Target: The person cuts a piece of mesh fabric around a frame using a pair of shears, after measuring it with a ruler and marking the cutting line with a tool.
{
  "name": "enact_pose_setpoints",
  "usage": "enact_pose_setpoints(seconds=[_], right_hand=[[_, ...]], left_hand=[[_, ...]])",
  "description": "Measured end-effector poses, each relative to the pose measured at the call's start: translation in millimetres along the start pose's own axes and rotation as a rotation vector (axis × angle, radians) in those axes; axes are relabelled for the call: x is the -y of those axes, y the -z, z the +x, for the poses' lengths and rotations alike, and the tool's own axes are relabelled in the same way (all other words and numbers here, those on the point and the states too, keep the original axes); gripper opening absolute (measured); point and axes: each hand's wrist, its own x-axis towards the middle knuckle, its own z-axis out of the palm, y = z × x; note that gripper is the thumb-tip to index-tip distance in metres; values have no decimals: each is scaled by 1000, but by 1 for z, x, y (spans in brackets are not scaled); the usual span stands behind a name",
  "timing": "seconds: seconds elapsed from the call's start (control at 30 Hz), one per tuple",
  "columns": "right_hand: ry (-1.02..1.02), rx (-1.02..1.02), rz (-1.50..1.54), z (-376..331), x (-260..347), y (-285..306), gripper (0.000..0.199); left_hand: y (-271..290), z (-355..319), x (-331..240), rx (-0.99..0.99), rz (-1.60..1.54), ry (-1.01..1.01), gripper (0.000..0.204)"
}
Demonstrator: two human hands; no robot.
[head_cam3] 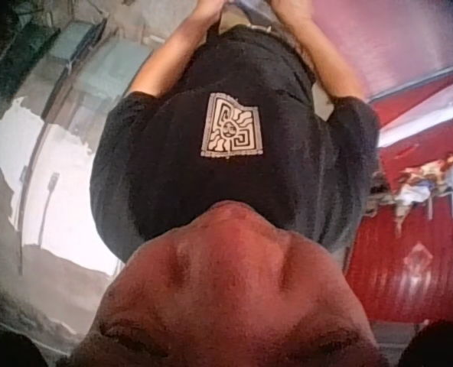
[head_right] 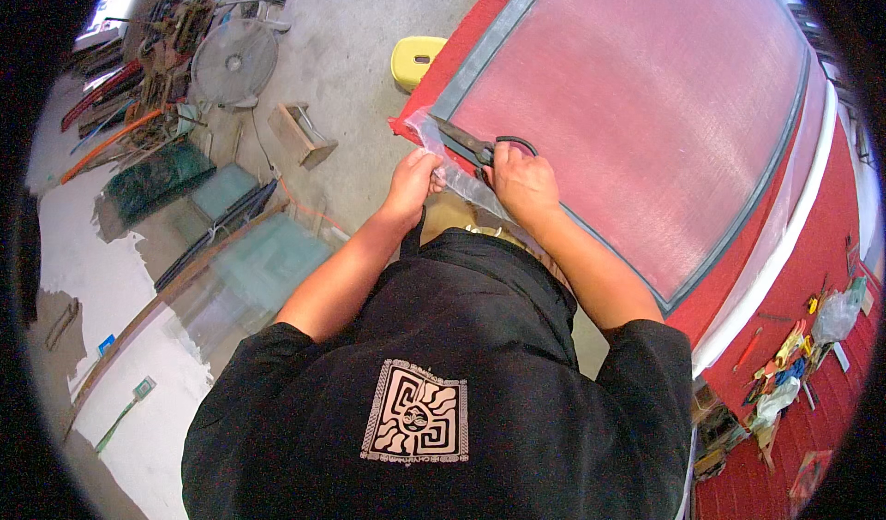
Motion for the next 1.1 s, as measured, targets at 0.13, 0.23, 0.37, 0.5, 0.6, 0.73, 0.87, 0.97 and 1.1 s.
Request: enact_pose_setpoints(seconds=[0.13,0.23,0.37,0.5,0.6,0.73,0.87,0.97,1.1], right_hand=[[-63,-18,31,-11,11,15,48],[-160,77,52,-27,33,28,50],[-287,165,113,-50,65,35,48],[-471,109,357,-67,96,25,56],[-654,77,465,-68,113,24,59],[-772,16,563,-36,110,32,56],[-846,-48,670,-39,117,32,55],[-708,-146,566,-57,130,0,51],[-591,-235,493,-69,123,-24,50]], left_hand=[[25,7,-4,0,57,11,11],[48,19,-10,-13,153,22,10],[72,41,-20,27,79,99,14],[73,49,-58,61,172,156,26],[83,72,-75,133,456,9,35],[95,105,-108,353,844,-262,25],[79,90,-108,195,977,-236,28],[96,85,-79,279,1022,-356,38],[93,82,-81,422,1056,-383,46]])
